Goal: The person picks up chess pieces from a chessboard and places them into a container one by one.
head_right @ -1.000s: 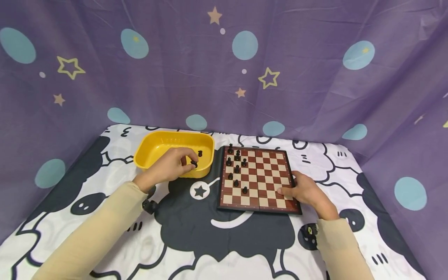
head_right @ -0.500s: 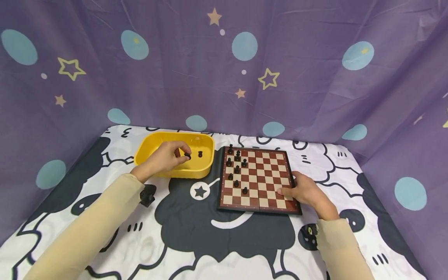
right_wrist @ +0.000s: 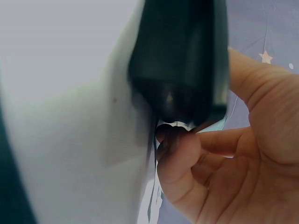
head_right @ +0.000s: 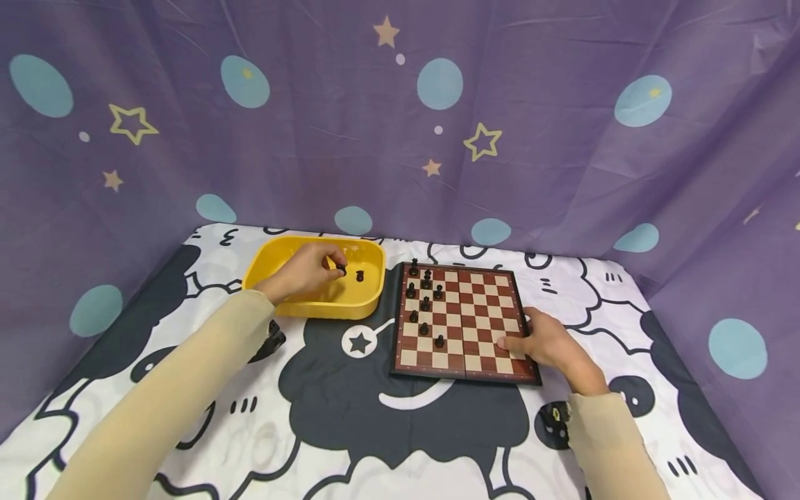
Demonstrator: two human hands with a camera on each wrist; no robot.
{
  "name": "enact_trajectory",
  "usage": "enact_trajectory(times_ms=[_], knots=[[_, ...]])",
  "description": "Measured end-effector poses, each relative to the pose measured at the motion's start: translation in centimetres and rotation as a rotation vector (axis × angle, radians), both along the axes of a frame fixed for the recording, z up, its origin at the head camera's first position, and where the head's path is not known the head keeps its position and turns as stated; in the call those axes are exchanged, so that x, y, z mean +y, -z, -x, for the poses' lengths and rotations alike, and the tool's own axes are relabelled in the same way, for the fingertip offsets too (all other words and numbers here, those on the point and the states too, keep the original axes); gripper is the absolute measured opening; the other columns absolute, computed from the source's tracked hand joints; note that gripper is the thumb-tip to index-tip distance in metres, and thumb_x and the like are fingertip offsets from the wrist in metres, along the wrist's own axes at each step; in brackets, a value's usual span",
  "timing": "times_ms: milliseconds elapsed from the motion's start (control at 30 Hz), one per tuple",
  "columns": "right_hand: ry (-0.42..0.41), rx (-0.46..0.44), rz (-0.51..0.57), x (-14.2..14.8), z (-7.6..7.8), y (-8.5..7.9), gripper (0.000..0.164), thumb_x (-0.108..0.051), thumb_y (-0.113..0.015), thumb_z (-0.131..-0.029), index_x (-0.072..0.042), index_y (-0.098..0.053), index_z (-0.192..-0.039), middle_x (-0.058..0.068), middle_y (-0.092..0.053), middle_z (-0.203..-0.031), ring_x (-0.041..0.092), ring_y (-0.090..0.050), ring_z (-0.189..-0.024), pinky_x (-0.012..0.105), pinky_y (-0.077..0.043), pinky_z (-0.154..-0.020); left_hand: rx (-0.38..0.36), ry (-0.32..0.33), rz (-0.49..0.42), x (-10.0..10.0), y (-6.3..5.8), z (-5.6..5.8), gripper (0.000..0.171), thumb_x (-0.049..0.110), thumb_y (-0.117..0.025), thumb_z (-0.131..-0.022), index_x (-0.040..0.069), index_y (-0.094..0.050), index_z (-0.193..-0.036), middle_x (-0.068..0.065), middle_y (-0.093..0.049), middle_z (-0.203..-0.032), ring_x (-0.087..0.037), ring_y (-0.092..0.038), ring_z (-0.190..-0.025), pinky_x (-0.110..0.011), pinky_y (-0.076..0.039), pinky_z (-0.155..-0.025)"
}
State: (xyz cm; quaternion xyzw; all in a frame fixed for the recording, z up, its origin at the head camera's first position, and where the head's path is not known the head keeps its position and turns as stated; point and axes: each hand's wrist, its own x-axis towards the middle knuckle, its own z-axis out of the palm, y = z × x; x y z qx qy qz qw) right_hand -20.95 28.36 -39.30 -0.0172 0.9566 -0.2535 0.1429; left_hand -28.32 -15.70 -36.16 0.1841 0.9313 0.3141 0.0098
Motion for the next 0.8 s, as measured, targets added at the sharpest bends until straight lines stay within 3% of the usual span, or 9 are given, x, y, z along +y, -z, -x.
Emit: enact_trajectory(times_ms=[267, 467, 800], knots=[[-0.008, 0.01, 0.013, 0.0, -0.1, -0.1, 0.099, -0.052, -0.075, -0.076, 0.013, -0.032, -0.137, 0.028, -0.055, -0.11, 0.032, -0.056, -0.091, 0.045, -0.046, -0.078, -0.023, -0.005, -0.014, 0.2, 0.8, 1.5, 0.015, 0.008, -0.069, -0.086, 0.003, -0.068, -0.1, -0.005, -0.064, -0.095, -0.022, -0.055, -0.086, -0.036, -0.046, -0.082], [-0.006, 0.002, 0.006, 0.0, -0.1, -0.2, 0.101, -0.053, -0.074, -0.076, 0.013, -0.031, -0.138, 0.029, -0.054, -0.112, 0.033, -0.055, -0.092, 0.046, -0.045, -0.078, -0.032, -0.019, -0.043, 0.3, 1.3, 2.1, 0.012, 0.004, -0.069, -0.084, 0.002, -0.068, -0.096, -0.007, -0.064, -0.091, -0.022, -0.056, -0.083, -0.034, -0.046, -0.077], [-0.008, 0.0, -0.012, 0.0, -0.1, -0.1, 0.103, -0.056, -0.074, -0.075, 0.014, -0.031, -0.138, 0.03, -0.053, -0.113, 0.035, -0.054, -0.094, 0.048, -0.045, -0.08, -0.081, -0.054, -0.029, -0.1, 2.5, 2.8, 0.014, 0.0, -0.07, -0.081, 0.003, -0.067, -0.095, -0.009, -0.064, -0.092, -0.023, -0.056, -0.087, -0.034, -0.047, -0.08]])
